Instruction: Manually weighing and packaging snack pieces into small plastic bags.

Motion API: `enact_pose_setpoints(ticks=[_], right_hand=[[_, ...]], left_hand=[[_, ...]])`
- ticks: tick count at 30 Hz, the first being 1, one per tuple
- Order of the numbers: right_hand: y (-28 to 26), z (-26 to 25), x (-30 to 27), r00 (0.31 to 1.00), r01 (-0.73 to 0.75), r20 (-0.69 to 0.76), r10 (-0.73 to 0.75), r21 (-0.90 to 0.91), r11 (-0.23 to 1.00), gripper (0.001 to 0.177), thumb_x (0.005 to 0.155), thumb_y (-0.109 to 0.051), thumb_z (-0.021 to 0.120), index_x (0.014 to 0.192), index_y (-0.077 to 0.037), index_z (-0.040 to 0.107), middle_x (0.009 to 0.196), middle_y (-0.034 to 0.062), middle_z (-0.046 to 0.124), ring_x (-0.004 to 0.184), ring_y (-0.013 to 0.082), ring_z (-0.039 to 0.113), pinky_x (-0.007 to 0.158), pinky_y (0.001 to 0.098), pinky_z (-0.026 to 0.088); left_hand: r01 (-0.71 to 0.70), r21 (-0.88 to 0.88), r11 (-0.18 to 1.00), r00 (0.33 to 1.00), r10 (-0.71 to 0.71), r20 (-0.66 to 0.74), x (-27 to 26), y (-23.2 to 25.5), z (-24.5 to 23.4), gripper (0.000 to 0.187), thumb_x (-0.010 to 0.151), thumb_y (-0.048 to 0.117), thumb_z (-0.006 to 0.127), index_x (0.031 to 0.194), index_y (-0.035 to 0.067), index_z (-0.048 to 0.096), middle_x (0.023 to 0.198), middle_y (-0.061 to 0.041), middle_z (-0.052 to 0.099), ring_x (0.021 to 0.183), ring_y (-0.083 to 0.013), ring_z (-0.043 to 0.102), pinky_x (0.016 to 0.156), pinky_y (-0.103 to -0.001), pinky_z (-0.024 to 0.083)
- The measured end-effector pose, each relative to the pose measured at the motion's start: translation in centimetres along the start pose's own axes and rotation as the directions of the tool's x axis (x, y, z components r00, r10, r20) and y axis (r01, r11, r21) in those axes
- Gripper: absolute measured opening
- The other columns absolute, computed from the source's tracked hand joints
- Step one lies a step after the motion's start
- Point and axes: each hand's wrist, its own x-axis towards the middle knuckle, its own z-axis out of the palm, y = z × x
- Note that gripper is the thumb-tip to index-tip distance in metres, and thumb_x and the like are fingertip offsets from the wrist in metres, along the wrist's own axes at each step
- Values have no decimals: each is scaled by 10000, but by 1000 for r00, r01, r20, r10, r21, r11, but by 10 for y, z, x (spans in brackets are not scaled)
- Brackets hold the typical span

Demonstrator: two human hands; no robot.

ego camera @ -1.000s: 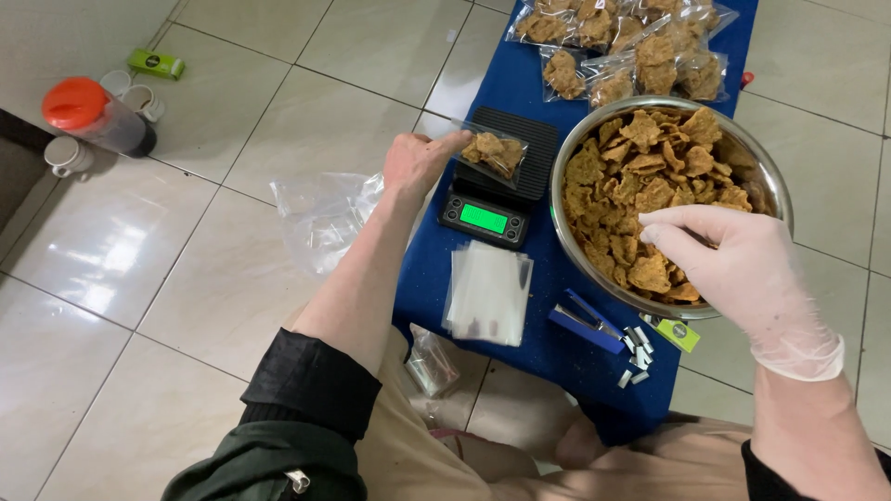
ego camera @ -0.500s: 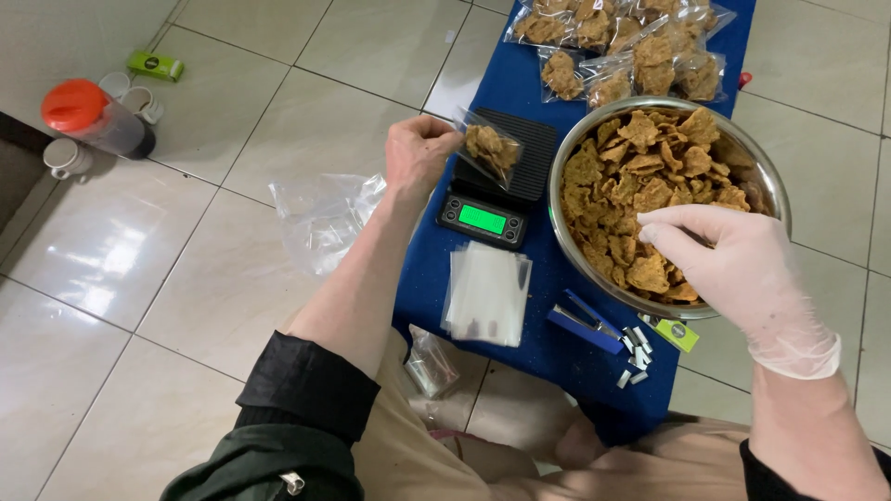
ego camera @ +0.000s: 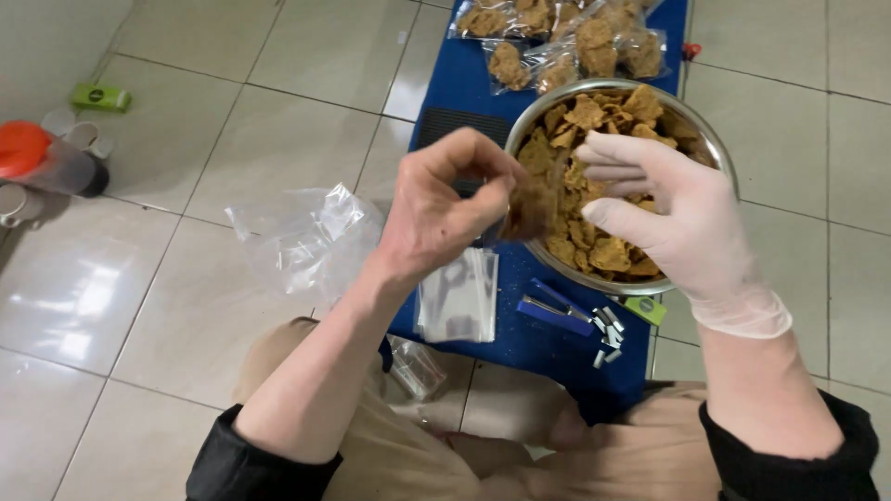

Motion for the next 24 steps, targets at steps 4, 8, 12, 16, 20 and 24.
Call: enact_pose_setpoints(ticks=[4, 8, 12, 16, 20, 24], right_hand=[[-4, 5, -1, 999, -49, 20, 47, 147, 988, 400, 822, 3, 755, 1219, -2, 706, 1090, 125, 774, 973, 182, 733, 941, 290, 611], [-5, 13, -1, 982, -92, -151, 112, 133, 987, 91, 842, 12, 790, 894, -62, 803, 860, 50, 794, 798, 102, 738, 770, 204, 615], [-10, 14, 0, 970, 11, -239, 45, 230, 973, 53, 896, 34, 748, 902, -16, 766, 880, 87, 782, 808, 145, 759, 806, 261, 665], [-6, 9, 3, 979, 56, -203, 1, 275, 960, 86, 912, 62, 699, 920, -3, 755, 907, 104, 777, 877, 172, 769, 855, 270, 672], [14, 0, 9, 981, 107, -181, -72, 189, 976, 161, 983, -12, 682, 1135, 7, 735, 1046, 129, 769, 956, 192, 745, 874, 256, 629], [60, 9, 27, 986, -142, -119, 115, -249, 958, 208, 878, -83, 770, 1082, -112, 800, 1082, 47, 795, 985, 174, 761, 953, 309, 599]], left_hand=[[92, -62, 994, 994, -88, 57, -9, 7, 23, 78, 890, 52, 631, 897, 92, 698, 873, -18, 728, 776, -92, 638, 707, -232, 548], [117, -222, 968, 992, -106, 63, -12, 8, 27, 97, 920, 114, 674, 1010, 102, 642, 1003, -30, 702, 890, -117, 668, 780, -256, 592], [350, -364, 863, 930, -276, 241, -15, 4, 24, 844, 766, 372, 847, 1456, 108, 438, 1366, -185, 632, 1253, -312, 671, 1087, -433, 595], [381, -440, 813, 921, -288, 264, -20, -11, 25, 431, 821, 161, 825, 1192, -1, 677, 1141, -162, 755, 1040, -238, 764, 947, -334, 671], [270, -450, 851, 963, -240, 123, -18, -14, 7, 333, 895, 145, 787, 1186, 32, 668, 1152, -166, 727, 1054, -282, 757, 937, -370, 688], [265, -485, 834, 946, -322, -35, -14, -9, -5, 420, 854, 128, 804, 1216, -31, 659, 1129, -203, 741, 971, -295, 773, 880, -417, 710]])
